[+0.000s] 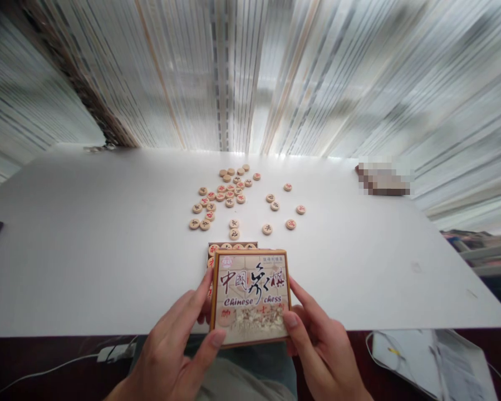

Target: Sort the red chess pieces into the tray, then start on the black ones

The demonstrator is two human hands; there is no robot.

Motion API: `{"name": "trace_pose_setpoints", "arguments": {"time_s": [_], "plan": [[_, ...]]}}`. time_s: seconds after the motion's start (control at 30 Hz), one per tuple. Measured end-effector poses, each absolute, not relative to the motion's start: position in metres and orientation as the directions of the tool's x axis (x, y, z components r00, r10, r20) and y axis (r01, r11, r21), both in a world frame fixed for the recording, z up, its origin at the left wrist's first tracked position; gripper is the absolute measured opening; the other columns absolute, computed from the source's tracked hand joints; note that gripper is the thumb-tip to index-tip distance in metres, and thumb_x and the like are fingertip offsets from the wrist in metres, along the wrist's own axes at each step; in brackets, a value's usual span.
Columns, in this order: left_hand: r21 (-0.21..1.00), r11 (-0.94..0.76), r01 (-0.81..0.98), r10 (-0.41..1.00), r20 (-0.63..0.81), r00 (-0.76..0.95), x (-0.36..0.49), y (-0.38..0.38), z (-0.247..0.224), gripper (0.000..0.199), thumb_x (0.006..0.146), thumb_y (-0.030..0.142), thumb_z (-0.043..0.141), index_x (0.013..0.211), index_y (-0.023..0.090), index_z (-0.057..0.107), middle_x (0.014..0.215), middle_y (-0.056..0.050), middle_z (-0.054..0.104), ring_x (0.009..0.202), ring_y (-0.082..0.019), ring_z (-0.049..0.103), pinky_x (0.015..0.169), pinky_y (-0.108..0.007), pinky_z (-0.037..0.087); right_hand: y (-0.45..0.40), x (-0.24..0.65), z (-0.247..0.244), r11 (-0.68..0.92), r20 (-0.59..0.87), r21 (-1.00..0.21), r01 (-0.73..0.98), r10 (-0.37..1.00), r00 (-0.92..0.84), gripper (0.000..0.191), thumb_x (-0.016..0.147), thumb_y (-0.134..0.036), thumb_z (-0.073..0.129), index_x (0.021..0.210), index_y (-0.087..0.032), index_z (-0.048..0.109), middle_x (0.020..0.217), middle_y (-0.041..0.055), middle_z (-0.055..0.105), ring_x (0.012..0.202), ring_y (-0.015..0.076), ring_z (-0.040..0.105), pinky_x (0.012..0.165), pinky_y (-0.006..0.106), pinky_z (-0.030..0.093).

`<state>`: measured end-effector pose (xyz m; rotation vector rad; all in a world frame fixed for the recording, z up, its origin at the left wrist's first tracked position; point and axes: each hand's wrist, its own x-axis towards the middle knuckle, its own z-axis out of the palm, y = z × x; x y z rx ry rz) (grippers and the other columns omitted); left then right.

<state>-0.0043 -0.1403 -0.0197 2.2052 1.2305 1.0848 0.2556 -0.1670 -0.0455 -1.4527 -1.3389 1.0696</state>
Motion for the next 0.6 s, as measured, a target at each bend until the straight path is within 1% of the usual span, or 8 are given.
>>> {"name": "trace_pose_setpoints", "arguments": {"time_s": [0.03,0.13,0.17,0.23,0.37,0.43,0.53,0.6], "plan": [[0.660,-0.510,0.551,0.859,0.415,0.299,-0.007,-0.138,-0.020,0.076,0.111,0.029,0.051,0.177,0.020,0.017,0.127,-0.017,0.075,0.107,-0.027,0.075,0.091,-0.040,0.069,-0.162,0.252,-0.044,-0.030,-0.024,-0.961,0.275,0.999,0.023,0.057,0.108,-0.045,0.063,0.161,-0.024,0.056,0.067,-0.0005,0.069,0.051,0.0161,0.062,0.047,0.024,0.055],[0.675,-0.439,0.593,0.898,0.358,0.257,-0.013,-0.131,-0.020,0.067,0.112,0.027,0.049,0.175,0.022,0.027,0.131,-0.016,0.071,0.117,-0.027,0.070,0.098,-0.043,0.065,-0.145,0.244,-0.039,-0.001,-0.018,-0.946,0.325,0.999,-0.051,0.059,0.109,-0.045,0.061,0.162,-0.019,0.054,0.064,-0.0020,0.065,0.049,0.0147,0.059,0.046,0.023,0.053],[0.673,-0.418,0.610,0.907,0.340,0.247,-0.014,-0.129,-0.020,0.065,0.112,0.028,0.048,0.174,0.022,0.029,0.130,-0.015,0.069,0.118,-0.028,0.068,0.099,-0.044,0.064,-0.140,0.242,-0.037,0.002,-0.021,-0.942,0.335,0.998,-0.065,0.060,0.109,-0.046,0.060,0.162,-0.018,0.054,0.064,-0.0021,0.065,0.049,0.0145,0.059,0.046,0.023,0.053],[0.672,-0.382,0.634,0.924,0.303,0.235,-0.017,-0.126,-0.021,0.063,0.112,0.032,0.048,0.173,0.021,0.032,0.127,-0.015,0.066,0.116,-0.029,0.065,0.099,-0.047,0.062,-0.132,0.237,-0.035,-0.003,-0.035,-0.937,0.349,0.996,-0.087,0.061,0.110,-0.048,0.059,0.162,-0.017,0.054,0.067,-0.0011,0.067,0.051,0.0148,0.061,0.048,0.023,0.054],[0.677,-0.319,0.664,0.948,0.235,0.216,-0.017,-0.121,-0.026,0.065,0.111,0.043,0.049,0.170,0.017,0.039,0.124,-0.015,0.060,0.115,-0.031,0.061,0.102,-0.052,0.058,-0.124,0.233,-0.035,-0.012,-0.065,-0.921,0.390,0.990,-0.124,0.064,0.111,-0.052,0.054,0.163,-0.016,0.052,0.075,0.0016,0.072,0.061,0.0182,0.068,0.058,0.027,0.061],[0.675,-0.302,0.674,0.953,0.219,0.207,-0.017,-0.120,-0.030,0.065,0.111,0.045,0.050,0.169,0.017,0.041,0.123,-0.015,0.059,0.115,-0.032,0.059,0.103,-0.053,0.055,-0.122,0.233,-0.034,-0.001,-0.063,-0.903,0.430,0.989,-0.131,0.064,0.111,-0.053,0.052,0.162,-0.014,0.052,0.072,0.0012,0.071,0.061,0.0188,0.067,0.057,0.028,0.059],[0.675,-0.286,0.680,0.958,0.214,0.190,-0.017,-0.117,-0.035,0.065,0.111,0.046,0.049,0.168,0.017,0.041,0.124,-0.015,0.059,0.117,-0.033,0.058,0.105,-0.054,0.052,-0.119,0.231,-0.032,0.022,-0.050,-0.874,0.485,0.990,-0.134,0.064,0.113,-0.053,0.049,0.161,-0.011,0.054,0.068,0.0001,0.070,0.058,0.0174,0.064,0.054,0.027,0.053],[0.670,-0.273,0.690,0.962,0.209,0.178,-0.017,-0.116,-0.037,0.064,0.111,0.046,0.049,0.167,0.015,0.043,0.127,-0.016,0.058,0.119,-0.033,0.057,0.107,-0.054,0.050,-0.116,0.230,-0.030,0.046,-0.035,-0.859,0.510,0.988,-0.149,0.062,0.113,-0.052,0.048,0.160,-0.012,0.055,0.066,-0.0011,0.068,0.056,0.0162,0.061,0.054,0.027,0.050]]}}
